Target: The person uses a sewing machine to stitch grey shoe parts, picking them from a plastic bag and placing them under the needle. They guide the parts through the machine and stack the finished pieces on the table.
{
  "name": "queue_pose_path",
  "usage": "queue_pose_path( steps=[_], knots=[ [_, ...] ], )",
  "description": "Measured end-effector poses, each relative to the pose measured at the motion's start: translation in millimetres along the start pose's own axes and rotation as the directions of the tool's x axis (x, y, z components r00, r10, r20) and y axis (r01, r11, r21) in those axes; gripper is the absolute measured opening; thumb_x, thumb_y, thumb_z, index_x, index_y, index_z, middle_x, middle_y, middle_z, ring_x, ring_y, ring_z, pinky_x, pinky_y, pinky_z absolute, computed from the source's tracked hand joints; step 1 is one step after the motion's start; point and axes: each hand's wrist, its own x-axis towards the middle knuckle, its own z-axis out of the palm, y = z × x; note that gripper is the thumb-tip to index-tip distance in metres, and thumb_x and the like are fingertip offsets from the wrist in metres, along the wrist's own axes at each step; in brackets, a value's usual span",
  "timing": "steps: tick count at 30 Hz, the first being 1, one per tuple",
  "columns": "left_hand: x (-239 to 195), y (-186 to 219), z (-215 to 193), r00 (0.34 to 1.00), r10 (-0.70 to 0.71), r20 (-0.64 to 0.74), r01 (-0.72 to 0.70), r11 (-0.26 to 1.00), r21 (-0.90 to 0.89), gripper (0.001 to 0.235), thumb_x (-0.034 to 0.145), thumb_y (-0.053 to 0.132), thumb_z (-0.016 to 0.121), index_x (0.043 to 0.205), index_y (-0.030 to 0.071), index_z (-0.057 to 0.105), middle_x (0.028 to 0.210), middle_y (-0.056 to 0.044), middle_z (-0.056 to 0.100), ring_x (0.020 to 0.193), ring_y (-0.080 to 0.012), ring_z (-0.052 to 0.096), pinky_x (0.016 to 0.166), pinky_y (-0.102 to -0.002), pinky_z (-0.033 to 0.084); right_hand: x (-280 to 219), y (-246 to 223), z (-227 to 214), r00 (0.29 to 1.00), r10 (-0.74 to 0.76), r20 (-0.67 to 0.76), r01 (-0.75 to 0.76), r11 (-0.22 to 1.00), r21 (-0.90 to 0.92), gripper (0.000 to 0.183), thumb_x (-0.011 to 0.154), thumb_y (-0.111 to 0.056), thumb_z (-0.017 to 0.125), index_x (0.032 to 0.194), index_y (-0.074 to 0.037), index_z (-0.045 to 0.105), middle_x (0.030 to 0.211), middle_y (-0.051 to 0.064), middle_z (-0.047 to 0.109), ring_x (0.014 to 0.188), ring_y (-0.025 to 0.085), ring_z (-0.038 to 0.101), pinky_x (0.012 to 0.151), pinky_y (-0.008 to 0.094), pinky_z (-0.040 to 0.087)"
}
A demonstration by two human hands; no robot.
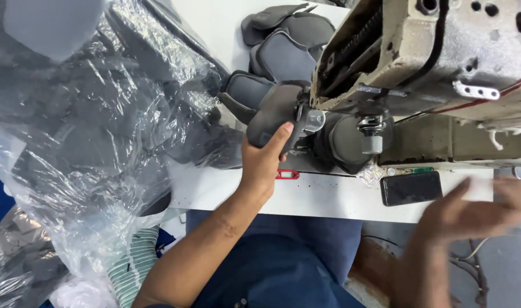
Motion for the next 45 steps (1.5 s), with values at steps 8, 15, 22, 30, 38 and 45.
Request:
queue_pose_path(
  steps=[8, 15, 22, 30, 38, 45],
  knots=[
    [18, -9, 10, 1.0, 0.009, -0.021, -0.009, 1.0, -0.019, 0.018, 0.09, 0.02, 0.079, 0.098, 0.005, 0.072, 0.078, -0.001, 0.066, 0.058, -0.007, 0.054, 0.049, -0.023, 0.04, -17, 70, 23, 0.964, -0.257, -0.067, 0.184, 0.828, -0.529, 0.043, 0.114, -0.035, 0.048, 0.124, 0.007, 0.046, 0.125, 0.026, 0.048, 0.116, 0.047, 0.039, 0.101, 0.054, 0.035],
    [32, -7, 8, 0.941, 0.337, -0.031, -0.333, 0.939, 0.086, 0.028, 0.088, 0.024, 0.078, 0.11, 0.007, 0.071, 0.1, 0.004, 0.073, 0.089, -0.0045, 0.066, 0.08, -0.022, 0.053, -26, 98, -12, 0.99, 0.037, -0.137, -0.037, 0.999, -0.003, 0.052, 0.117, -0.045, 0.048, 0.125, 0.006, 0.05, 0.12, 0.022, 0.051, 0.114, 0.036, 0.051, 0.102, 0.049, 0.045],
    [69, -74, -26, 0.914, 0.405, 0.032, -0.4, 0.882, 0.249, 0.032, 0.1, 0.03, 0.072, 0.112, 0.002, 0.062, 0.101, -0.005, 0.065, 0.093, -0.0121, 0.06, 0.081, -0.028, 0.05, -80, -33, 6, 0.967, 0.118, 0.225, -0.181, 0.942, 0.283, 0.03, 0.111, -0.027, 0.058, 0.095, -0.002, 0.058, 0.098, 0.012, 0.063, 0.093, 0.023, 0.061, 0.083, 0.034, 0.048],
    [-45, -29, -165, 0.731, 0.486, 0.478, -0.612, 0.159, 0.775, 0.011, 0.09, 0.014, 0.08, 0.1, 0.011, 0.074, 0.107, -0.003, 0.073, 0.102, -0.0246, 0.07, 0.09, -0.041, 0.055, -159, -72, -23, 0.687, 0.392, 0.612, -0.658, 0.693, 0.295, 0.02, 0.104, -0.006, 0.06, 0.085, 0.001, 0.063, 0.083, 0.011, 0.07, 0.071, 0.013, 0.066, 0.068, 0.024, 0.053],
    [-17, 45, -133, 0.595, 0.335, 0.73, -0.453, -0.611, 0.649, 0.072, 0.06, 0.022, 0.072, 0.131, 0.012, 0.064, 0.132, -0.015, 0.062, 0.125, -0.0441, 0.053, 0.108, -0.064, 0.035, -119, -102, 21, 0.7, 0.126, 0.703, -0.53, 0.752, 0.392, 0.009, 0.09, 0.002, 0.068, 0.082, 0.001, 0.067, 0.081, 0.01, 0.07, 0.071, 0.017, 0.069, 0.065, 0.027, 0.053],
    [16, 42, -138, 0.723, 0.026, 0.69, -0.644, -0.335, 0.688, 0.068, 0.069, 0.017, 0.073, 0.134, 0.006, 0.056, 0.133, -0.022, 0.055, 0.129, -0.0431, 0.048, 0.112, -0.054, 0.035, -90, -130, 37, 0.718, -0.151, 0.679, -0.419, 0.685, 0.596, 0.011, 0.085, 0.001, 0.075, 0.083, -0.001, 0.065, 0.083, 0.01, 0.072, 0.076, 0.022, 0.072, 0.068, 0.03, 0.055]
  ],
)
